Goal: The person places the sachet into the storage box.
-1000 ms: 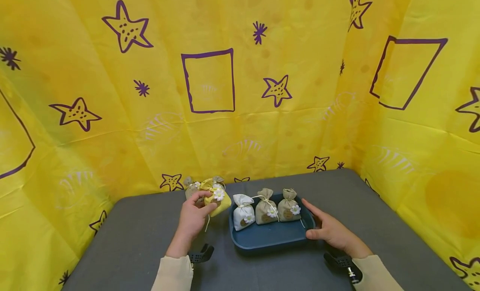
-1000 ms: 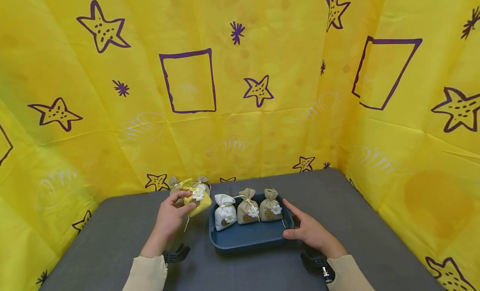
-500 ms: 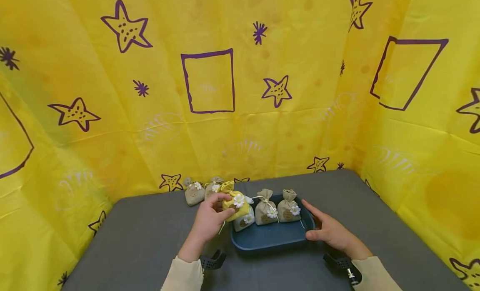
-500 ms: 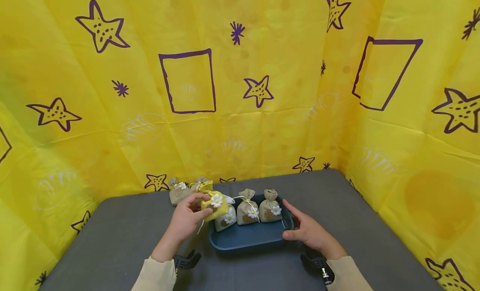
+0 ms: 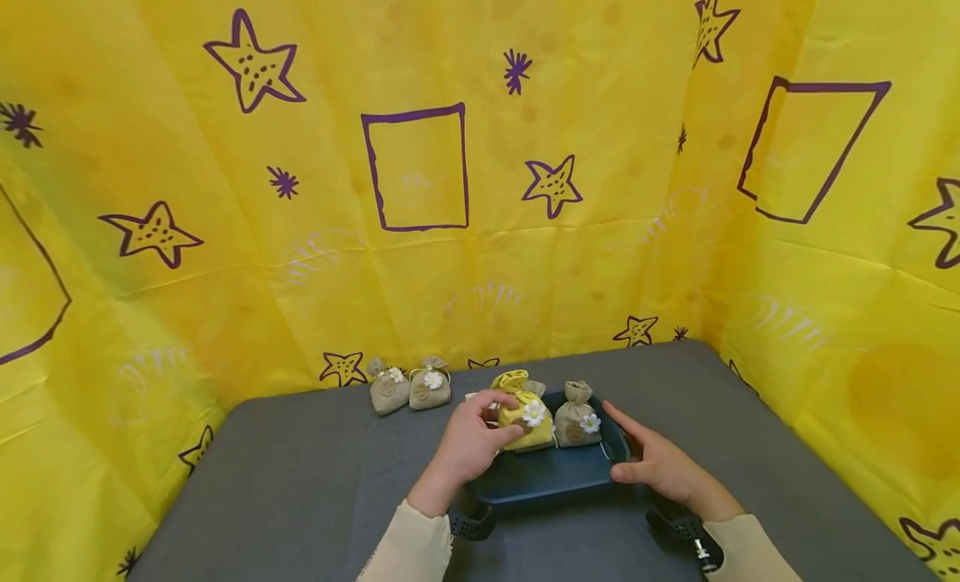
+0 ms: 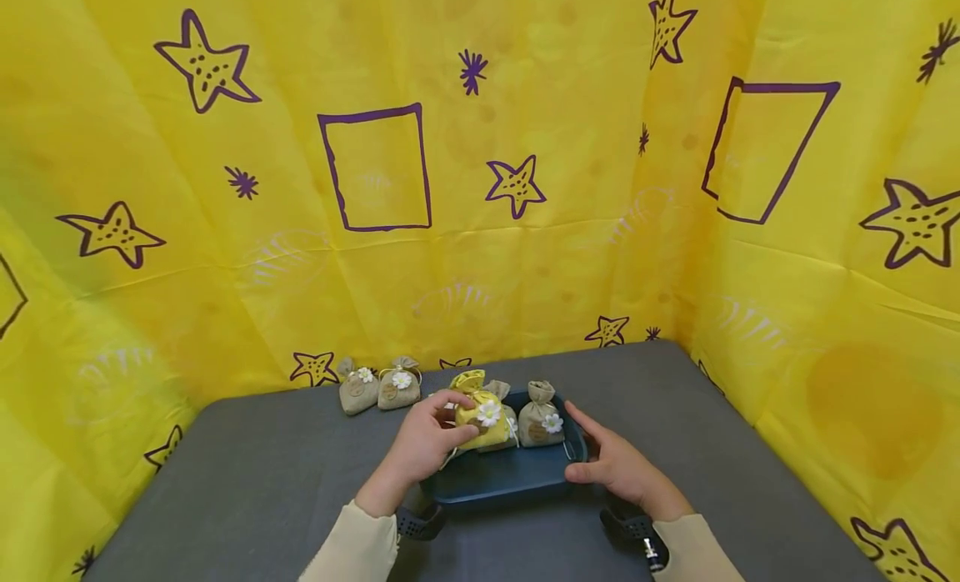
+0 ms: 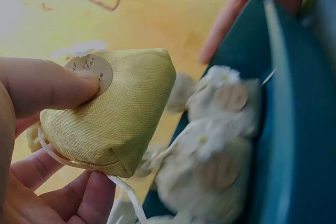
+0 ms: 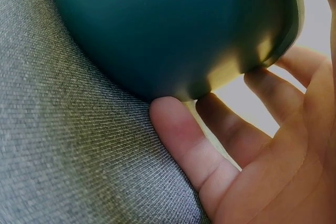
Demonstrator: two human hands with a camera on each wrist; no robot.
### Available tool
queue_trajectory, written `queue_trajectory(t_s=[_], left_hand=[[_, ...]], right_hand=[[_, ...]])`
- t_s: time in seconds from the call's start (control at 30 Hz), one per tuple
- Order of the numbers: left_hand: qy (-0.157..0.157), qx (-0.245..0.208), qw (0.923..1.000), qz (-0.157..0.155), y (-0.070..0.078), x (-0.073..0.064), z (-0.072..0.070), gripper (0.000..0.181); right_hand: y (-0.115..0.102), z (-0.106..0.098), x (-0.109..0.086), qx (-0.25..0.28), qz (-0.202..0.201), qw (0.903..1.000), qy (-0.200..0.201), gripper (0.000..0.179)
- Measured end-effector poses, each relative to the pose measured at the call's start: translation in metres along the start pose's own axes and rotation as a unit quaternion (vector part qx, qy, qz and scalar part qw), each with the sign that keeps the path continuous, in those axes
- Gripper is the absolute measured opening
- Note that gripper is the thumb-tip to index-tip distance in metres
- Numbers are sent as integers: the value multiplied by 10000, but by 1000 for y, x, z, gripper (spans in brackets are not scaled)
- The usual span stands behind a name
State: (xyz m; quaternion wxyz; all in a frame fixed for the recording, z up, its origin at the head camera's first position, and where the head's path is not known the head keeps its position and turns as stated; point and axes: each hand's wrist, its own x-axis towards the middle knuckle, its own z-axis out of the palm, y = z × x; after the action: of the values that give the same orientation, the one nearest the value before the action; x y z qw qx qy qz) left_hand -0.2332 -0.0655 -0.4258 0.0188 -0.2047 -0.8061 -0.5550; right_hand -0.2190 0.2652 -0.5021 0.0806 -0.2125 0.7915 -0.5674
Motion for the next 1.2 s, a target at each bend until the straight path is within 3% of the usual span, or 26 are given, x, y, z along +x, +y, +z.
queue_trajectory(t_s=[0.27, 0.47, 0.63, 0.9, 1.2], left_hand=[[-272, 172, 9995, -52, 3, 8, 40, 24], [-481, 308, 9979, -293, 3, 13, 62, 24], [-612, 351, 9972, -253, 2, 16, 78, 25], [-657, 667, 9956, 8, 1, 19, 91, 23], [-875, 762, 9932, 119, -1, 20, 92, 24]], right_hand=[[0, 1, 1, 69, 122, 9999, 35, 93], [-2, 3, 1, 277, 220, 9994, -20, 94], [-3, 3, 1, 280, 161, 9995, -8, 94], [-3, 2, 1, 108, 111, 9999, 43, 93], [0, 1, -1, -23, -84, 9999, 68, 90]])
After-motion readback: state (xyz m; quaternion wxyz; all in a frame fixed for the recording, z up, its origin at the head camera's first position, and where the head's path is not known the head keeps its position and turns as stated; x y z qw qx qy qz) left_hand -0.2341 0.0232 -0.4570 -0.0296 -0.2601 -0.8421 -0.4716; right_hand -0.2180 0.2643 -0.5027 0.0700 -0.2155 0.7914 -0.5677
